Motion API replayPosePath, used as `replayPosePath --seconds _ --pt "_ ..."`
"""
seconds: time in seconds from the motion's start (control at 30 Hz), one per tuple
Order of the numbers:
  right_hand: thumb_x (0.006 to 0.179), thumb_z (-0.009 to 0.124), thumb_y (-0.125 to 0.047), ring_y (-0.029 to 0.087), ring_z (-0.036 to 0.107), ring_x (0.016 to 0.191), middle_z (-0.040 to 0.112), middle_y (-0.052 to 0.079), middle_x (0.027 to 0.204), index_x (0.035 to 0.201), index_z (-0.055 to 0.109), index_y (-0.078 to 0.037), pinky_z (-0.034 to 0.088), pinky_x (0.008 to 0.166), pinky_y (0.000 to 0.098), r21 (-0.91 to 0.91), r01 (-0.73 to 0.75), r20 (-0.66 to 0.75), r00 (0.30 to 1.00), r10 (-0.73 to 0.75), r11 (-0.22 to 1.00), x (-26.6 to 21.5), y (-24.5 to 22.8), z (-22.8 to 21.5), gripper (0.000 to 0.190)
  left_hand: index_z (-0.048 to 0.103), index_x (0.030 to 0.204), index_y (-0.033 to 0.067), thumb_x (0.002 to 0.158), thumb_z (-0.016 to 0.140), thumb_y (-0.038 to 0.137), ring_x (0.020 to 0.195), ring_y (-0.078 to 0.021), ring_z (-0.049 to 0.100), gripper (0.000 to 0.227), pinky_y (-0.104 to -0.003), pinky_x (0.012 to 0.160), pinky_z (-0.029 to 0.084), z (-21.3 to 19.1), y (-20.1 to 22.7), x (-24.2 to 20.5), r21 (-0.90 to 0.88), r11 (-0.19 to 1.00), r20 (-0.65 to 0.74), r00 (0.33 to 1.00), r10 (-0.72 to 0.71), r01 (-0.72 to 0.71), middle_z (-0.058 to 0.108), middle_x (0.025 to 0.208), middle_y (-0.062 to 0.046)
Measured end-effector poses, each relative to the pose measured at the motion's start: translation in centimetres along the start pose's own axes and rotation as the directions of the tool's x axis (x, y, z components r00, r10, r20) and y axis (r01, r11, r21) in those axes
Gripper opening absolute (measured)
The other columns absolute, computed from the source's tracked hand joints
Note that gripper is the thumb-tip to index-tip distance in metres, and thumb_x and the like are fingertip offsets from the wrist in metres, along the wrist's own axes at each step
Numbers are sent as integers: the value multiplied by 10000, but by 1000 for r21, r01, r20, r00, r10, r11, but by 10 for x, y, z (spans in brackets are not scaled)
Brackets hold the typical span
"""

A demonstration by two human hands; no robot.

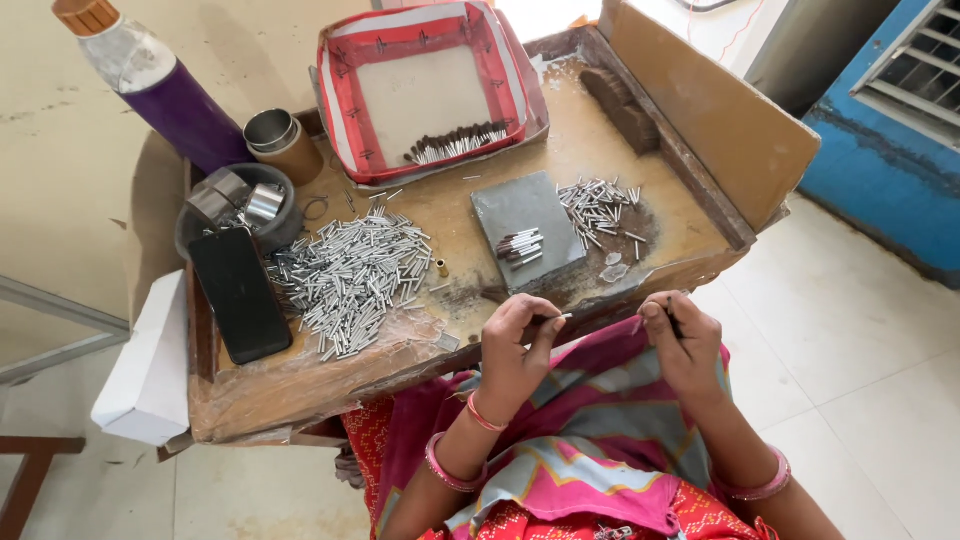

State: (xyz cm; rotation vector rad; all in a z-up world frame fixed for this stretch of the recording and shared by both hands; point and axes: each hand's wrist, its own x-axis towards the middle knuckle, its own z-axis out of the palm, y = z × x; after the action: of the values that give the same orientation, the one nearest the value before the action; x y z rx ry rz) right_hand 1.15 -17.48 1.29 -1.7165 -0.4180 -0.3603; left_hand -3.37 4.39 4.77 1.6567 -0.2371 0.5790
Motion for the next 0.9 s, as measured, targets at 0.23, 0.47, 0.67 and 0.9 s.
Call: replayPosePath --seconds 0.23,0.47,0.67,0.9 --pt "969 667 -85 101 615 643 665 65 704 919 667 17 494 603 273 -217 4 61 998 9 976 -27 32 -4 114 661 930 12 873 740 -56 730 -164 632 119 -267 660 516 1 -13 4 87 992 -42 995 91 -87 644 855 -77" --pt "899 709 -131 321 710 692 695 177 776 902 655 -13 514 584 372 -324 20 239 969 61 946 -50 61 7 130 661 917 13 859 750 -56 724 -178 626 127 -279 649 508 -1 -9 6 100 991 -37 995 97 -93 635 841 -83" --pt "890 702 -166 389 682 695 685 184 773 914 673 -43 513 592 451 -375 135 428 903 42 917 -57 64 29 129 656 905 18 862 757 -52 693 -169 615 130 -268 604 496 -2 -10 7 89 992 -8 996 87 -86 629 830 -76" --pt "892 690 -260 399 677 724 710 170 823 955 695 -72 525 632 495 -462 234 569 818 83 855 -62 81 41 198 662 900 32 866 766 -21 586 -181 572 122 -297 536 455 0 -9 12 199 976 64 995 79 -90 628 794 -80"
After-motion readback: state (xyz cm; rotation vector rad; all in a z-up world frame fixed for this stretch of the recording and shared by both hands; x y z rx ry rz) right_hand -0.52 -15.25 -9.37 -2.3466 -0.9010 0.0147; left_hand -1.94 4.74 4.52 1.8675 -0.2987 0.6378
